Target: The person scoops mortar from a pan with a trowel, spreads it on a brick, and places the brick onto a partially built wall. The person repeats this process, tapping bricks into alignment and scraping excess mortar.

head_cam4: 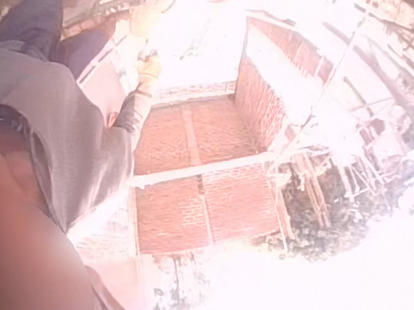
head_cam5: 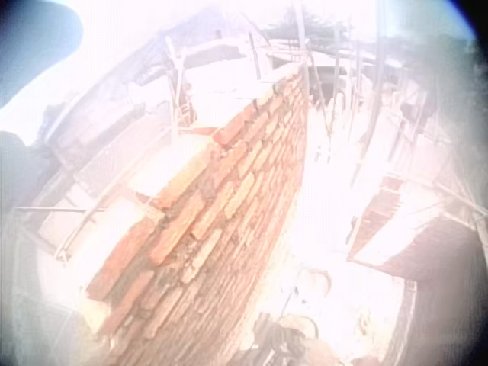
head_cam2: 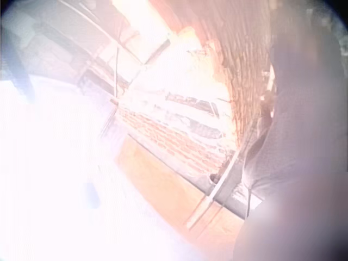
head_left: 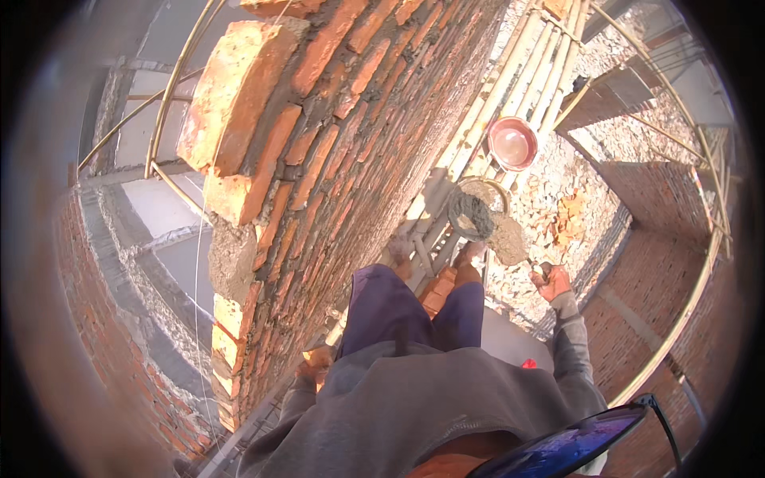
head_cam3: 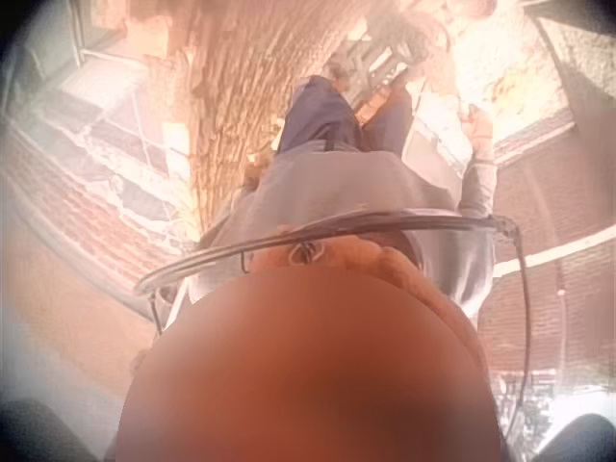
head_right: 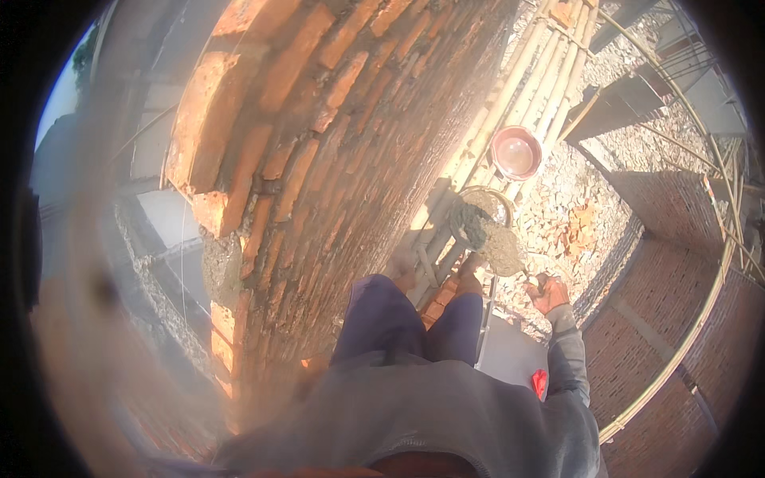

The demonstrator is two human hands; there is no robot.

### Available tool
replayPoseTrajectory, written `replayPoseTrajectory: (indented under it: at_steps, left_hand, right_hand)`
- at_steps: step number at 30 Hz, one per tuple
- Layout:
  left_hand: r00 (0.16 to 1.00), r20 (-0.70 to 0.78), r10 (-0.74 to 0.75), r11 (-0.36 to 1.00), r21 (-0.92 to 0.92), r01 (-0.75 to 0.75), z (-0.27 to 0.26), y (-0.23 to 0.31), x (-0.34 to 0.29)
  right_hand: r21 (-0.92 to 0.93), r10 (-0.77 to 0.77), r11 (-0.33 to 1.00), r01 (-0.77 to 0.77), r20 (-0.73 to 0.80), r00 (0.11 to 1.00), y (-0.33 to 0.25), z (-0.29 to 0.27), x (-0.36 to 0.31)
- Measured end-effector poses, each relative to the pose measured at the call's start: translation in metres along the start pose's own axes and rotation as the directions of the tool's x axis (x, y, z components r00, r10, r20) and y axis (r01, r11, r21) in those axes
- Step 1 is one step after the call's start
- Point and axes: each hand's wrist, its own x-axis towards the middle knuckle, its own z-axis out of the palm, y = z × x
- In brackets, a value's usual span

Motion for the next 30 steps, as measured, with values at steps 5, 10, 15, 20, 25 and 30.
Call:
replayPoseTrajectory:
  at_steps: [5, 10, 15, 20, 25, 30]
  left_hand:
    - [0.995, -0.098, 0.004, 0.642, -0.762, -0.077, 0.009, -0.049, -0.064]
    - [0.888, -0.388, 0.245, -0.312, -0.899, -0.307, 0.076, 0.013, -0.083]
    - [0.799, -0.593, 0.097, -0.723, -0.594, -0.353, 0.107, 0.093, -0.049]
    - [0.811, -0.581, 0.063, -0.805, -0.510, -0.303, 0.108, 0.116, 0.018]
    - [0.828, -0.559, 0.047, -0.766, -0.552, -0.329, 0.111, 0.146, 0.018]
    - [0.785, -0.605, 0.130, -0.789, -0.543, -0.288, 0.097, 0.171, -0.015]
  right_hand:
    - [-0.151, -0.340, 0.903, 0.402, 0.320, 0.885, -0.143, -0.181, 0.027]
    - [0.020, -0.460, 0.835, 0.550, 0.573, 0.678, -0.332, -0.283, 0.057]
    - [0.196, -0.655, 0.660, 0.725, 0.622, 0.429, -0.497, -0.304, 0.068]
    - [0.282, -0.711, 0.552, 0.785, 0.651, 0.266, -0.621, -0.270, 0.066]
    - [0.264, -0.678, 0.417, 0.870, 0.727, 0.104, -0.692, -0.198, 0.075]
    - [0.350, -0.529, 0.550, 0.758, 0.849, -0.008, -0.704, -0.128, 0.083]
